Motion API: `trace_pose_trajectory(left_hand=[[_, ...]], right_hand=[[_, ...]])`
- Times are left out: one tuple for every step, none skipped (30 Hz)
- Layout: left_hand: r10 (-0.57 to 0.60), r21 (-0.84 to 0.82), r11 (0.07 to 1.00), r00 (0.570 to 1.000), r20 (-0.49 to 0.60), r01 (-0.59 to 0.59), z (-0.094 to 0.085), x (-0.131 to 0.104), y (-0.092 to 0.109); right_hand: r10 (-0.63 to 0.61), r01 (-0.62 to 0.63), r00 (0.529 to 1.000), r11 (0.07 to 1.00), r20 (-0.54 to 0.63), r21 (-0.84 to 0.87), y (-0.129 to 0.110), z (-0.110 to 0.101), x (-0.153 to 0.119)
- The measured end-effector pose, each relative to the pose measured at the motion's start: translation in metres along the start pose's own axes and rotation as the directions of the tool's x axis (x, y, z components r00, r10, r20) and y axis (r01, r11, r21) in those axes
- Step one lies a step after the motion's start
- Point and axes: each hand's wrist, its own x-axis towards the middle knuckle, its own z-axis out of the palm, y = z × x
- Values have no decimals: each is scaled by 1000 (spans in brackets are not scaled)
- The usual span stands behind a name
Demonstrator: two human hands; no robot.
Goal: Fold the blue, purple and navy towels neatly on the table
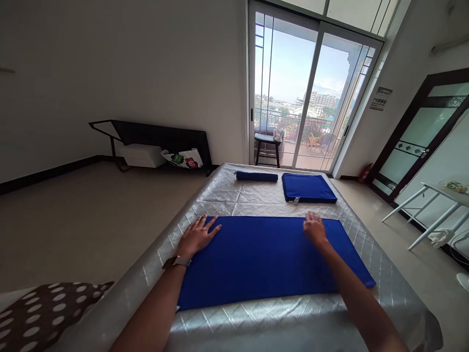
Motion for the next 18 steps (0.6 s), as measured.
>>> trace_pose_trajectory(left_hand=[[3,3,1000,1000,-4,-3,0,0,0],[4,5,1000,1000,-8,-4,1,0,0],[4,6,1000,1000,-13,-3,1,0,0],[4,8,1000,1000,-18,-4,1,0,0],[6,10,1000,1000,-19,-5,2,0,0],[7,12,1000,1000,-17,-7,2,0,-1],[8,13,1000,1000,-16,-8,2,0,-1],[8,11,1000,1000,-15,-7,3,0,-1],[7,7,1000,1000,-14,-7,3,0,-2],[6,3,1000,1000,-15,-5,3,0,-2],[5,0,1000,1000,-16,-5,4,0,-2],[6,-1,1000,1000,-18,-6,4,0,-3],[6,1,1000,1000,-19,-6,4,0,-3],[5,4,1000,1000,-20,-5,4,0,-3],[3,4,1000,1000,-21,-3,4,1,-3],[0,3,1000,1000,-23,0,4,1,-2],[-2,1,1000,1000,-24,2,4,1,-2],[-1,0,1000,1000,-26,1,4,1,-2]], right_hand=[[-68,68,998,998,8,17,-21,3,-3],[-156,155,988,987,20,44,-42,6,-6],[-278,274,960,957,33,97,-61,9,-10],[-360,350,932,926,49,145,-79,13,-14],[-415,398,907,899,70,184,-93,17,-17],[-447,421,890,881,91,213,-102,20,-20],[-450,418,886,880,113,225,-106,22,-21],[-438,403,889,887,132,225,-105,25,-21],[-420,385,896,897,146,217,-99,26,-20],[-394,361,906,910,155,202,-88,27,-17],[-359,330,919,926,162,183,-73,28,-14],[-318,293,933,943,170,159,-54,28,-10],[-272,251,946,959,177,133,-33,27,-6],[-220,204,959,973,177,104,-10,25,-2],[-166,155,971,985,173,74,13,24,2],[-103,98,984,994,148,41,35,21,5],[-35,35,995,999,97,4,55,19,8],[24,-23,999,999,39,-26,73,17,9]])
